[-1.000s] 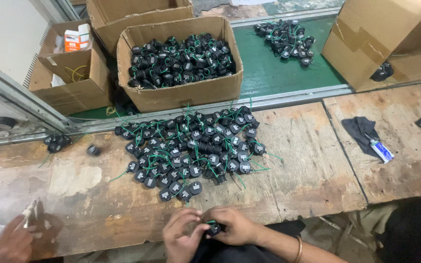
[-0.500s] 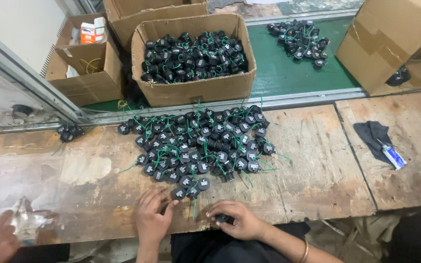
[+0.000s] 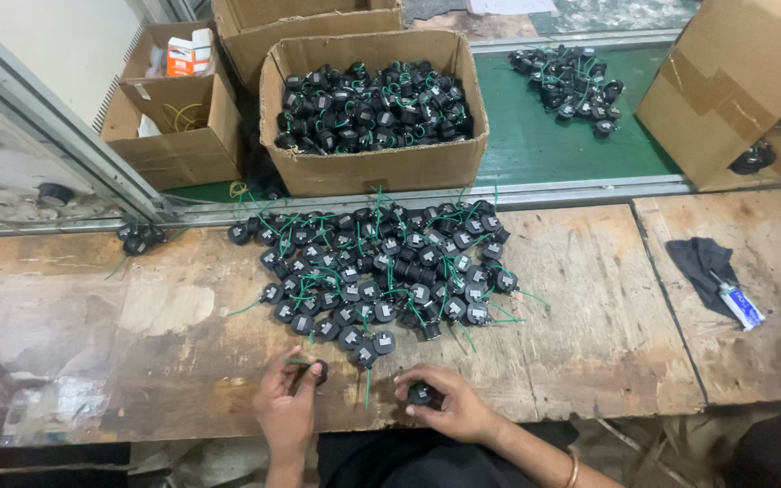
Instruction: The person gathers black power plugs with green cords from the workbench, wraps and bundles the cords together by hand, and places the finished bundles into a cardboard box on the bench. They repeatedly pick up plugs one at a time, form bundles, and set them aside as they work along the bench.
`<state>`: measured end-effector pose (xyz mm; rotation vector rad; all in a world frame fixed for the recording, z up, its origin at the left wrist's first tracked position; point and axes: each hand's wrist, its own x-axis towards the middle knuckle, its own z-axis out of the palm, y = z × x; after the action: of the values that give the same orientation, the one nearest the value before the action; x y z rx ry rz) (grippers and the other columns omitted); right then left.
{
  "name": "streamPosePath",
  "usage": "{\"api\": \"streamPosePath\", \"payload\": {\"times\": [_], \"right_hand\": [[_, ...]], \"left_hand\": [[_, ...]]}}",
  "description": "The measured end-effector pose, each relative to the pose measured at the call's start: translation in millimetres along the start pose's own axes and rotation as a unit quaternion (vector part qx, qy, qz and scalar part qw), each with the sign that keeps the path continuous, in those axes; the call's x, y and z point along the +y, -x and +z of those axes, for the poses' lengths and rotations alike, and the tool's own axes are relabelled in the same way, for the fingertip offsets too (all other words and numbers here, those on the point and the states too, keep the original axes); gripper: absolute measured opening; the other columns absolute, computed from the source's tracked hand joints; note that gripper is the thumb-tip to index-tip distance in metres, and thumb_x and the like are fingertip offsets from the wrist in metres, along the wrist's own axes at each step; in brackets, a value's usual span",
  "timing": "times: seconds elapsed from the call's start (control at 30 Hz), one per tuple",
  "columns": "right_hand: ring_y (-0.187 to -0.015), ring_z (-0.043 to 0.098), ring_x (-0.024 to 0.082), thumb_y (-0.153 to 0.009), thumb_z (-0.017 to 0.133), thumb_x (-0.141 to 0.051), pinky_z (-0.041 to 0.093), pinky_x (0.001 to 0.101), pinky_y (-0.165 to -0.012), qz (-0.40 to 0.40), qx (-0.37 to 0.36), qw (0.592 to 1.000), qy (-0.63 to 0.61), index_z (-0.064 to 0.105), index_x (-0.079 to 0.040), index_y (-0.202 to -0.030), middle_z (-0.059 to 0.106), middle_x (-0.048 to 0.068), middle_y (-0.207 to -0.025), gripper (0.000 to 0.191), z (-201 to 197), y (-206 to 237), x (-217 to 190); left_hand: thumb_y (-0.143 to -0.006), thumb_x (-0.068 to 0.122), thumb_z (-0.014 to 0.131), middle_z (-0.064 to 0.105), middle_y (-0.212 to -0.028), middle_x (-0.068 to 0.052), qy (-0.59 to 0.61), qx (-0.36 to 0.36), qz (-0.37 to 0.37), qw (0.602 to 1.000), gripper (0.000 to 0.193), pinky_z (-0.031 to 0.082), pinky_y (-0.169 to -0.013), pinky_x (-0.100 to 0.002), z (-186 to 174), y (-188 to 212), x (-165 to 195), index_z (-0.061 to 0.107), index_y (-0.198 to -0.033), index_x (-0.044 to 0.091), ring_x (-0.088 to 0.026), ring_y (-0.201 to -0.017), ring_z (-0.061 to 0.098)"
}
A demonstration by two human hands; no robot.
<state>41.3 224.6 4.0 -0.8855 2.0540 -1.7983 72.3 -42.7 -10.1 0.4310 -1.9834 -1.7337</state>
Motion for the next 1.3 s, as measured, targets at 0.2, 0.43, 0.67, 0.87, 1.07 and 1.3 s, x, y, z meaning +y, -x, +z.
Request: {"api": "streamPosePath", "payload": {"times": [0.2, 0.43, 0.67, 0.87, 1.07, 1.3], "right_hand": [[-0.111, 0.064, 0.028, -0.081, 0.086, -0.017, 0.05, 0.0386, -0.097, -0.071, -0.029, 0.988, 0.132, 0.057, -0.002, -0.131, 0.067, 0.014, -0.117, 0.06, 2.8, 8.3, 23.1], [-0.104, 0.066, 0.025, -0.081, 0.085, -0.013, 0.053, 0.035, -0.091, 0.038, 0.044, 0.997, -0.052, 0.061, 0.001, -0.127, 0.07, 0.014, -0.112, 0.054, 7.9, 14.2, 46.6], [-0.082, 0.069, 0.026, -0.072, 0.082, -0.005, 0.055, 0.0352, -0.07, -0.028, 0.07, 0.989, 0.125, 0.068, -0.001, -0.106, 0.068, 0.011, -0.092, 0.037, 12.6, 9.3, 44.0], [-0.087, 0.07, 0.03, -0.069, 0.078, -0.006, 0.056, 0.0366, -0.074, -0.089, 0.048, 0.987, 0.125, 0.066, -0.001, -0.106, 0.068, 0.013, -0.096, 0.039, 9.3, 10.7, 37.6], [-0.094, 0.071, 0.026, -0.078, 0.076, -0.012, 0.057, 0.0371, -0.082, -0.042, -0.019, 0.999, -0.027, 0.068, -0.002, -0.107, 0.072, 0.012, -0.101, 0.031, 5.3, 2.9, 19.8], [-0.09, 0.072, 0.022, -0.077, 0.086, -0.004, 0.057, 0.0338, -0.079, -0.05, 0.034, 0.997, 0.04, 0.069, 0.0, -0.1, 0.073, 0.011, -0.098, 0.029, 12.0, -2.4, 13.2]], "left_hand": [[-0.072, -0.004, 0.083, 0.079, -0.09, -0.009, 0.002, -0.187, 0.242, 0.952, 0.021, 0.059, -0.078, -0.034, 42.4, 31.2, 39.3, 0.08, -0.091, 0.004, -0.025, -0.087, 0.074], [-0.082, -0.005, 0.075, 0.079, -0.109, -0.01, 0.006, -0.26, 0.277, 0.925, 0.024, 0.059, -0.088, -0.037, 60.9, 29.4, 60.3, 0.076, -0.104, 0.002, -0.028, -0.099, 0.075], [-0.07, 0.006, 0.089, 0.076, -0.098, -0.009, 0.022, -0.24, 0.147, 0.959, 0.024, 0.054, -0.082, -0.037, 59.9, 38.8, 34.4, 0.069, -0.081, 0.004, -0.029, -0.092, 0.068], [-0.073, 0.009, 0.089, 0.072, -0.094, -0.007, 0.053, -0.158, 0.205, 0.965, 0.029, 0.057, -0.078, -0.033, 70.3, 49.1, 70.0, 0.062, -0.082, 0.005, -0.024, -0.089, 0.07], [-0.095, 0.007, 0.078, 0.072, -0.11, -0.01, 0.119, -0.303, 0.479, 0.816, 0.022, 0.06, -0.092, -0.036, 28.5, 31.5, 178.0, 0.069, -0.115, 0.003, -0.027, -0.101, 0.074], [-0.097, 0.004, 0.075, 0.073, -0.108, -0.01, 0.113, -0.398, 0.524, 0.744, 0.02, 0.061, -0.089, -0.034, 33.7, 29.3, 249.2, 0.068, -0.115, 0.003, -0.025, -0.097, 0.074]]}}
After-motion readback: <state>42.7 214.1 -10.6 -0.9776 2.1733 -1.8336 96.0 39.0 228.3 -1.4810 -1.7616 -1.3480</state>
